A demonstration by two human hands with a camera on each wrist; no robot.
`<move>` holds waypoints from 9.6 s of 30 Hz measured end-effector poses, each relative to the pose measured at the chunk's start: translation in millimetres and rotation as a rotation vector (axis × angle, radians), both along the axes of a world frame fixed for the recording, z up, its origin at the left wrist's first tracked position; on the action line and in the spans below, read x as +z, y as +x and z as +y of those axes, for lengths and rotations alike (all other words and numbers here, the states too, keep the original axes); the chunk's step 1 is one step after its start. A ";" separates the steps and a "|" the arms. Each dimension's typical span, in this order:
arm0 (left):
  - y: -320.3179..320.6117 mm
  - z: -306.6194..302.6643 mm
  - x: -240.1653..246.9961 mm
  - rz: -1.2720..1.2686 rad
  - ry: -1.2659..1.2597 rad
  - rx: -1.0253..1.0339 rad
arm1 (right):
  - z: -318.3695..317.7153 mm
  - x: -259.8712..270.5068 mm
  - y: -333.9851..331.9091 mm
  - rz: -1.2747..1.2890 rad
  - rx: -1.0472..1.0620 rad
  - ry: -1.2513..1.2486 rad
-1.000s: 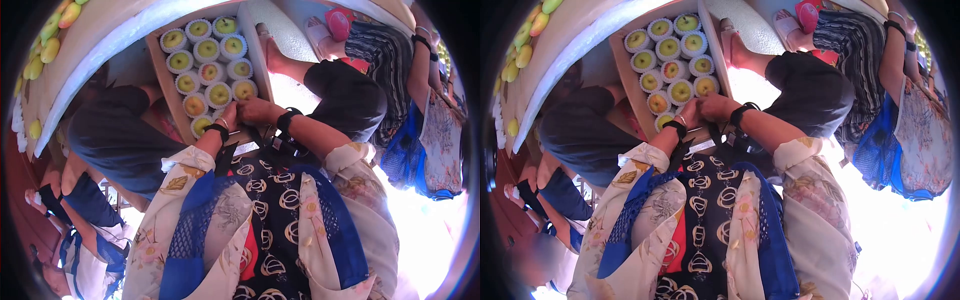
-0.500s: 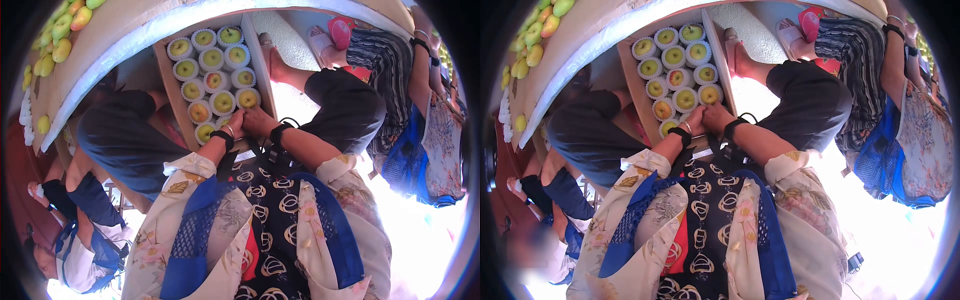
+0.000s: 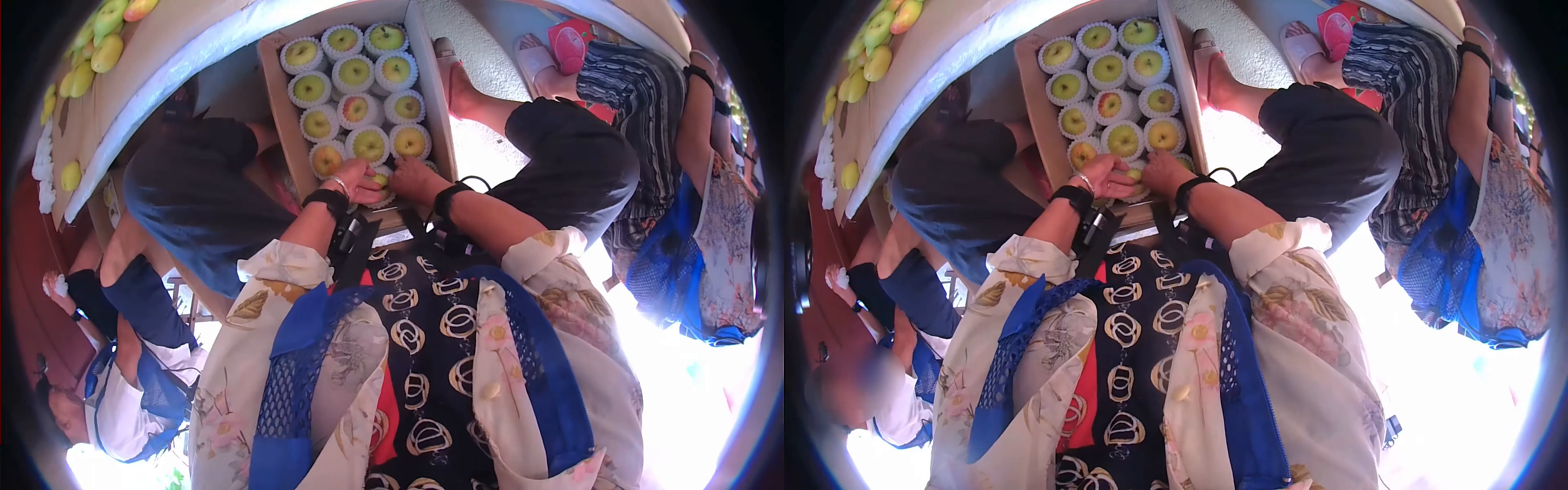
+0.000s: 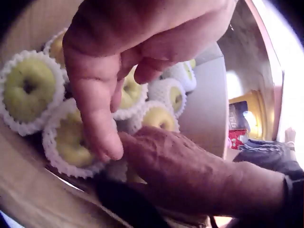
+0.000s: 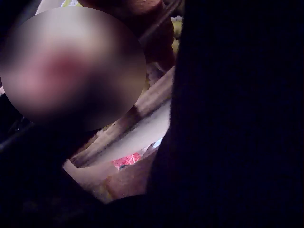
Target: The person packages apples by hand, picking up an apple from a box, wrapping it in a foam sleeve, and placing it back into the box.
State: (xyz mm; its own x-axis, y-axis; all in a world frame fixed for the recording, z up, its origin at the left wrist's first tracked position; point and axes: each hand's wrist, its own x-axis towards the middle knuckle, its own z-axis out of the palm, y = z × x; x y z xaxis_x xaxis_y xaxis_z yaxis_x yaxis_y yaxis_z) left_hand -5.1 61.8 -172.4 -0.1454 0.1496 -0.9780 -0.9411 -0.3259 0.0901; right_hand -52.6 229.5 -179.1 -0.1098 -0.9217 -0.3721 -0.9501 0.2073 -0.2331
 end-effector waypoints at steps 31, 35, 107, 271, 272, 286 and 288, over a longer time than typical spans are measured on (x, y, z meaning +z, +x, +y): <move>-8.8 -1.3 22.2 0.556 -0.068 -0.453 | -36.9 91.6 -67.9 -0.789 -0.424 0.394; -6.3 -60.3 209.5 1.070 0.012 0.274 | -13.7 217.1 -114.8 -1.255 -0.685 -0.315; -44.6 -98.4 257.0 1.302 -0.098 0.590 | -98.9 249.5 -86.8 -1.445 -0.602 -1.061; 20.1 -97.5 282.2 1.448 -1.114 0.261 | -78.3 309.0 -110.6 -1.855 -0.532 -1.074; 16.8 -93.9 283.7 1.460 -0.816 0.474 | -75.8 308.2 -106.6 -1.838 -0.523 -1.106; 1.1 -43.6 243.3 1.144 0.276 0.808 | -46.0 267.2 -84.8 -1.654 -0.735 -1.297; 0.2 -39.2 243.7 1.147 0.258 0.758 | -46.9 264.8 -81.4 -1.647 -0.734 -1.292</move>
State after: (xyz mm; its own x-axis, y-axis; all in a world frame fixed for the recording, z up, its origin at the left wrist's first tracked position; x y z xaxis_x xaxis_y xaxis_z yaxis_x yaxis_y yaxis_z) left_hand -4.9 22.6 71.4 -0.9611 -0.1693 -0.2181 0.0255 -0.8409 0.5406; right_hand -134.0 182.6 85.8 -0.7702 -0.6254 0.1253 0.3209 -0.5497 -0.7713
